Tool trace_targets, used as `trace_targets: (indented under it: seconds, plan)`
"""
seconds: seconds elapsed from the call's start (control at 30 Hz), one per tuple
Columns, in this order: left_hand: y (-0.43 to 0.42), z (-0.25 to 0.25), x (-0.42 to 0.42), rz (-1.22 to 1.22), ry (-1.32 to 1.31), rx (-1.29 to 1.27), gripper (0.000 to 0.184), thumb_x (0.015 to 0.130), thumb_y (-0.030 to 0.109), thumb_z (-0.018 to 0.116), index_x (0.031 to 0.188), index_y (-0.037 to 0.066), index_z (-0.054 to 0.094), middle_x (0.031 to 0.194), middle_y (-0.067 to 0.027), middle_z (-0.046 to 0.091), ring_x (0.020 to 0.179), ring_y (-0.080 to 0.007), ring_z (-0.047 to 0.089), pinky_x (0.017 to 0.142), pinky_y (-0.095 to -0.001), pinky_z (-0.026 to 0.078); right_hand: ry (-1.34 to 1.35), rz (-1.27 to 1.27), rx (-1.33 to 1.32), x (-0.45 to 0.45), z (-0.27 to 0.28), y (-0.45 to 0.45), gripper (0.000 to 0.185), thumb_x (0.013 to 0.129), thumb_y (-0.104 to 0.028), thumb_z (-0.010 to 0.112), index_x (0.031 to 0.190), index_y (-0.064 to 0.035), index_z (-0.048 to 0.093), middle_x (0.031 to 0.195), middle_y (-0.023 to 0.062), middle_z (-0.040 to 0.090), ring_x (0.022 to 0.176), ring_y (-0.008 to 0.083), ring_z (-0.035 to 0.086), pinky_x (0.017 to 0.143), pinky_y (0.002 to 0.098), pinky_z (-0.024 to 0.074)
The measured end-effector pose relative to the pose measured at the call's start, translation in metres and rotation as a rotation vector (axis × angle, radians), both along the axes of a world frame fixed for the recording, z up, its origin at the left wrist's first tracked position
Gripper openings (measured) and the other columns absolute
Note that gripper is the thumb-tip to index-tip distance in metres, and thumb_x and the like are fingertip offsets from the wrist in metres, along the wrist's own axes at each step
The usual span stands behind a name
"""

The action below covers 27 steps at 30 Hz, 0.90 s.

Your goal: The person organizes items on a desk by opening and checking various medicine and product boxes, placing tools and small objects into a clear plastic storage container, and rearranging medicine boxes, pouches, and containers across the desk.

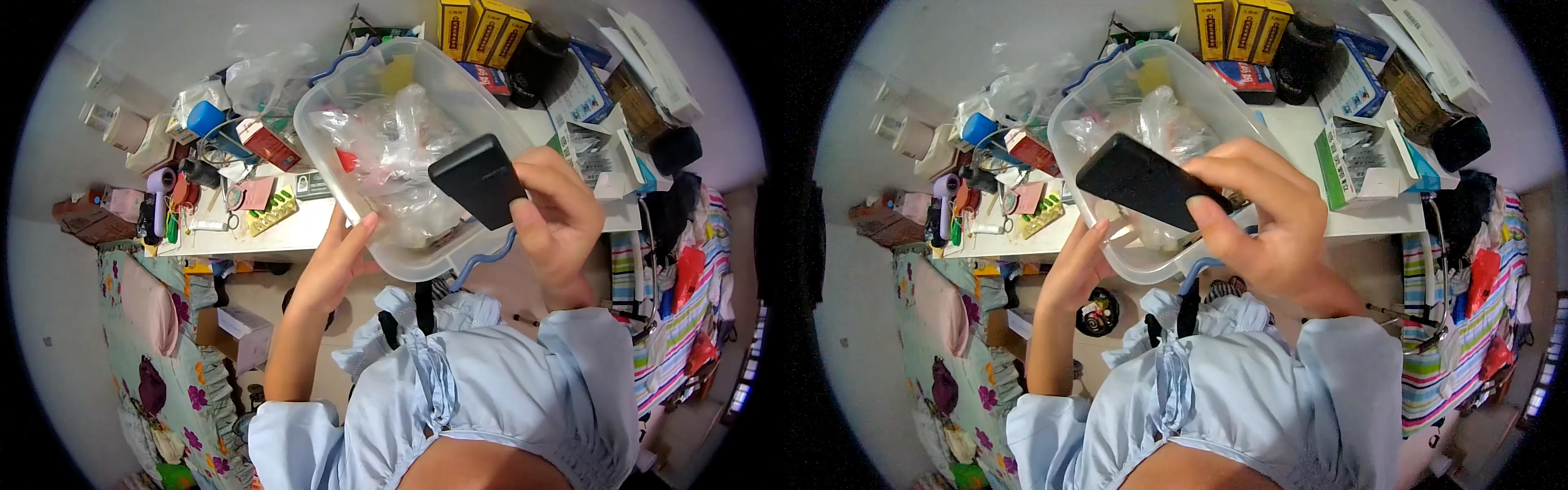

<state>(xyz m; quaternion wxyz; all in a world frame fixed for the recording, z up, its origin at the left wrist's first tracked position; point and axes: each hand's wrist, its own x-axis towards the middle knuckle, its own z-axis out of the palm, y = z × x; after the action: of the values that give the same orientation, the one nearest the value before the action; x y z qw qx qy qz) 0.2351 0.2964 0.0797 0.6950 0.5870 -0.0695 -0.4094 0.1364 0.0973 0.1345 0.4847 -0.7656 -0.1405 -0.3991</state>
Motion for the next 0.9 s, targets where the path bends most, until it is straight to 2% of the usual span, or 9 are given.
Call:
trace_targets:
  seconds: [0.03, 0.1, 0.17, 0.23, 0.27, 0.37, 0.5, 0.57, 0.9]
  plan:
    - [0.002, -0.002, -0.002, 0.050, -0.028, 0.013, 0.065, 0.086, 0.021, 0.049, 0.136, 0.008, 0.010, 0.128, -0.0150, 0.033, 0.113, -0.0244, 0.041, 0.084, -0.0389, 0.042, 0.134, 0.087, 0.200, 0.000, 0.001, 0.002, 0.021, 0.071, -0.004, 0.058, 0.089, 0.0068, 0.059, 0.082, 0.0115, 0.056, 0.073, 0.0178, 0.053, 0.069, 0.0259, 0.0419]
    - [0.002, -0.001, -0.010, 0.166, -0.169, 0.037, 0.065, 0.084, 0.018, 0.051, 0.136, 0.006, 0.012, 0.128, -0.0158, 0.034, 0.112, -0.0253, 0.041, 0.089, -0.0365, 0.037, 0.169, 0.144, 0.260, 0.000, 0.001, 0.004, 0.021, 0.073, -0.004, 0.056, 0.090, 0.0073, 0.058, 0.081, 0.0122, 0.056, 0.075, 0.0166, 0.053, 0.068, 0.0248, 0.0416]
    - [0.003, 0.012, -0.014, 0.504, -1.172, 0.239, 0.062, 0.083, 0.015, 0.052, 0.133, 0.002, 0.018, 0.126, -0.0166, 0.036, 0.106, -0.0238, 0.045, 0.086, -0.0320, 0.037, 0.252, 0.192, 0.297, -0.001, 0.004, 0.006, 0.020, 0.073, -0.004, 0.056, 0.090, 0.0063, 0.058, 0.079, 0.0121, 0.056, 0.074, 0.0174, 0.054, 0.067, 0.0246, 0.0422]
    - [0.010, 0.032, -0.018, 0.508, -1.316, 0.028, 0.053, 0.081, 0.011, 0.052, 0.127, -0.001, 0.029, 0.120, -0.0167, 0.043, 0.096, -0.0218, 0.049, 0.078, -0.0307, 0.039, 0.238, 0.169, 0.105, -0.002, 0.005, 0.006, 0.019, 0.074, -0.005, 0.056, 0.090, 0.0056, 0.058, 0.080, 0.0126, 0.057, 0.073, 0.0180, 0.055, 0.066, 0.0249, 0.0428]
    - [0.010, 0.045, -0.021, 0.425, -1.438, 0.024, 0.045, 0.087, 0.024, 0.046, 0.122, -0.003, 0.036, 0.105, -0.0153, 0.053, 0.084, -0.0175, 0.053, 0.073, -0.0265, 0.040, 0.219, 0.140, -0.086, -0.002, 0.006, 0.006, 0.019, 0.074, -0.005, 0.056, 0.090, 0.0050, 0.057, 0.080, 0.0132, 0.057, 0.073, 0.0185, 0.056, 0.066, 0.0253, 0.0434]
    - [-0.002, 0.070, -0.030, 0.111, -1.402, -0.069, 0.029, 0.081, 0.011, 0.057, 0.104, -0.005, 0.050, 0.091, -0.0127, 0.058, 0.078, -0.0153, 0.056, 0.068, -0.0244, 0.043, 0.259, 0.161, -0.143, -0.005, 0.010, 0.016, 0.019, 0.074, -0.005, 0.056, 0.091, 0.0039, 0.057, 0.082, 0.0142, 0.058, 0.074, 0.0200, 0.057, 0.066, 0.0269, 0.0445]
    - [-0.008, 0.071, -0.028, -0.011, -1.407, 0.019, 0.020, 0.077, 0.004, 0.060, 0.094, -0.005, 0.054, 0.079, -0.0093, 0.060, 0.068, -0.0121, 0.057, 0.058, -0.0214, 0.044, 0.424, 0.155, -0.032, -0.013, 0.008, 0.019, 0.018, 0.078, -0.009, 0.061, 0.090, 0.0029, 0.055, 0.079, 0.0108, 0.060, 0.069, 0.0151, 0.059, 0.061, 0.0244, 0.0456]
    - [-0.012, 0.069, -0.031, 0.014, -1.175, -0.033, 0.018, 0.076, 0.008, 0.063, 0.087, 0.000, 0.053, 0.062, -0.0085, 0.054, 0.047, -0.0143, 0.051, 0.045, -0.0232, 0.040, 0.465, 0.192, 0.057, -0.014, 0.004, 0.021, 0.018, 0.079, -0.010, 0.061, 0.090, 0.0025, 0.054, 0.078, 0.0098, 0.060, 0.066, 0.0132, 0.059, 0.059, 0.0235, 0.0457]
    - [-0.012, 0.070, -0.041, 0.118, -0.865, -0.154, 0.007, 0.082, 0.003, 0.053, 0.086, -0.003, 0.052, 0.065, -0.0070, 0.058, 0.052, -0.0080, 0.055, 0.048, -0.0185, 0.043, 0.415, 0.234, 0.235, -0.014, 0.000, 0.029, 0.018, 0.082, -0.014, 0.059, 0.091, 0.0001, 0.054, 0.073, 0.0067, 0.061, 0.063, 0.0080, 0.058, 0.054, 0.0197, 0.0438]
